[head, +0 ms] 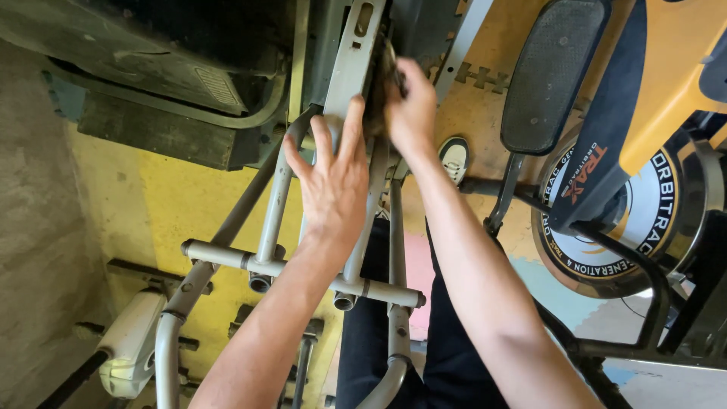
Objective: The person is using a spray bottle and a cloth to clean the frame and components of an elliptical trainer.
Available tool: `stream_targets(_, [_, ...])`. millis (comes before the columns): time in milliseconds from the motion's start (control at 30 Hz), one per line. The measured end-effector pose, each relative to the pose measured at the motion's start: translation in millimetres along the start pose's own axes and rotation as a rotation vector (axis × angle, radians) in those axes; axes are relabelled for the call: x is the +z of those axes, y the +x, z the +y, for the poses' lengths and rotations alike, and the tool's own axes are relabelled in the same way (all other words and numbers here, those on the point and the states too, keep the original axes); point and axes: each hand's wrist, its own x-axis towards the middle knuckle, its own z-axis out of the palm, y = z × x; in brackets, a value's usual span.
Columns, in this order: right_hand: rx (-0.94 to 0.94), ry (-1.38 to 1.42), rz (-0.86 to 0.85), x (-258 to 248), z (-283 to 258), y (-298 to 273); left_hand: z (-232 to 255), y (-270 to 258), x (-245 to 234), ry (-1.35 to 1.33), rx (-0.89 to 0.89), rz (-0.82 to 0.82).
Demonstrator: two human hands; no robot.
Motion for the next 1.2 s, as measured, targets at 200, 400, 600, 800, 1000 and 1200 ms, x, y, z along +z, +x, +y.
stream_targets(200, [0.094,0.083,0.191,-20.0,-0.5,-42.3,3.8,26.1,27.8,-0.156,-0.099,0.290])
stream_targets(400, [0.108,0.106,0.204,-21.0,9.5,-39.8,-6.8,-6.2,21.9,-0.152,-0.065,0.320])
stream_targets(600, [0.151,0.082,-0.033,5.9,5.1,-20.1,-1.6,-42.1,35.9,-0.045,-0.053,0.237])
stream_targets(800, [0.269,-0.095,-0.198,6.0,-61.2,-34.5,3.4,-44.7,36.4,0.061,-0.064,0.178])
stream_targets(1000, [0.318,-0.250,-0.328,-15.8,-96.4,-47.2,-1.4,-40.0,26.1,-0.058,-0.056,0.083])
stream_targets(1200, [0.135,-0.019,-0.112,9.9,-32.0,12.1,2.4,-44.1,35.9,-0.043,-0.068,0.226])
